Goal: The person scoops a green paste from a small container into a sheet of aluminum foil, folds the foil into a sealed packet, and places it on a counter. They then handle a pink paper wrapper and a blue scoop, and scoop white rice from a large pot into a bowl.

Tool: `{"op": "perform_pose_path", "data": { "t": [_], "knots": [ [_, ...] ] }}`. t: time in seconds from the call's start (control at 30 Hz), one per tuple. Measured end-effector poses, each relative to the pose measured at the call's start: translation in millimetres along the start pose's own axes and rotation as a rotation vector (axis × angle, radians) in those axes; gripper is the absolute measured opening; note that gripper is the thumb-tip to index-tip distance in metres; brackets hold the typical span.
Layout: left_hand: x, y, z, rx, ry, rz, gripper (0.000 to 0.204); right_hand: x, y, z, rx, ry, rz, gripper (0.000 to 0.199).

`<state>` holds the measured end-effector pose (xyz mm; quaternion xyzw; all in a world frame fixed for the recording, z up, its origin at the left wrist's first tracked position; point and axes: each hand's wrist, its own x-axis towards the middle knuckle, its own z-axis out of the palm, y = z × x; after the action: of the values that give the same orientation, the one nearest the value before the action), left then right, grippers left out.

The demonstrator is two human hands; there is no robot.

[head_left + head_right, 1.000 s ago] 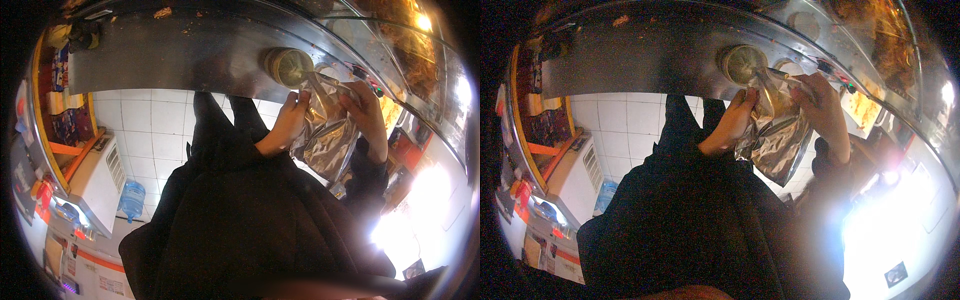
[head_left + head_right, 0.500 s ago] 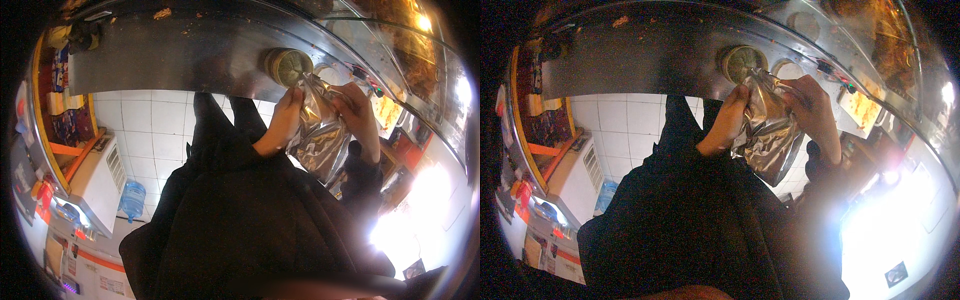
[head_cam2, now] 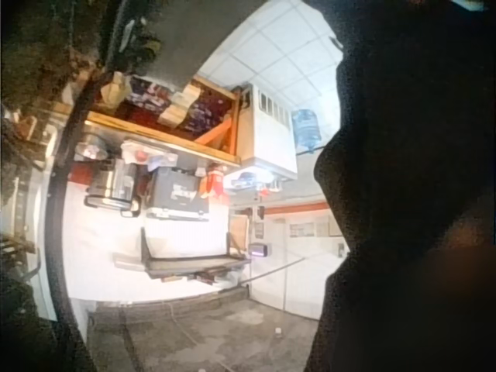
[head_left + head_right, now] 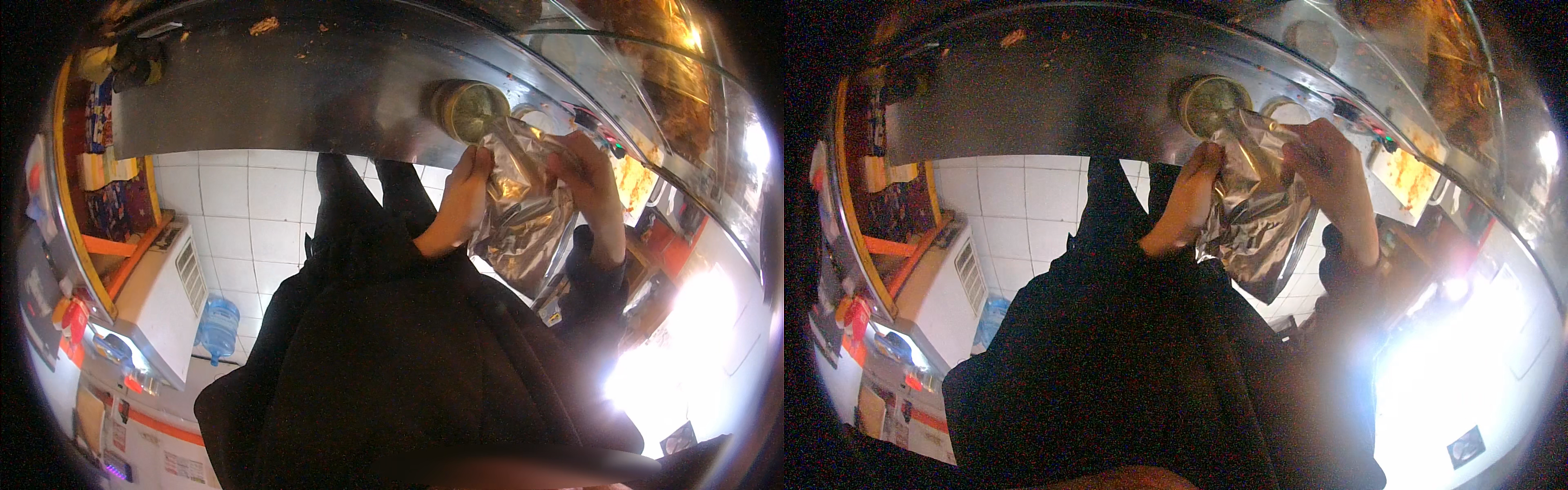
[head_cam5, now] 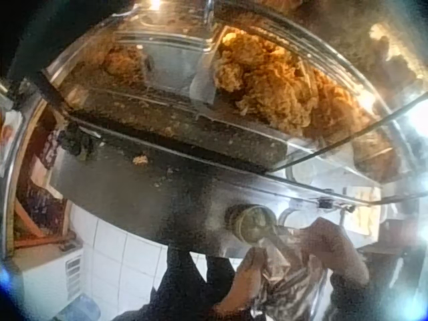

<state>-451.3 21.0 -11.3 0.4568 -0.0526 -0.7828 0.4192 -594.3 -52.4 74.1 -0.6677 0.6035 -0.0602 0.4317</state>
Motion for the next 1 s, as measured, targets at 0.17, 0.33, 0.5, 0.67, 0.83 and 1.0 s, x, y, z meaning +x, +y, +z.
{"op": "perform_pose_path", "data": {
  "t": [0.17,0.33,0.5,0.67,0.83,1.0],
  "knots": [
    [-7.8,14.9,8.0,-0.079,0.043,0.068,0.050,0.2,-14.8,10.1,0.315,0.042,0.155,0.018],
    [-5.3,5.0,5.6,-0.203,0.007,0.064,0.044,1.7,-8.0,9.5,0.209,0.040,0.125,0.019],
    [-2.2,1.1,3.3,-0.299,-0.034,0.098,0.038,-1.3,-8.4,18.3,0.257,0.102,0.128,0.019],
    [-4.5,1.5,6.3,-0.255,0.005,0.106,0.029,0.6,-6.9,7.3,0.179,0.065,0.139,0.019],
    [1.6,-5.7,2.8,-0.186,-0.011,0.110,0.032,-6.0,-11.4,16.5,0.241,0.095,0.098,0.018],
    [-2.8,-2.3,6.9,-0.164,0.025,0.104,0.031,-6.8,-2.0,9.5,0.229,0.102,0.192,0.016]
  ]
}}
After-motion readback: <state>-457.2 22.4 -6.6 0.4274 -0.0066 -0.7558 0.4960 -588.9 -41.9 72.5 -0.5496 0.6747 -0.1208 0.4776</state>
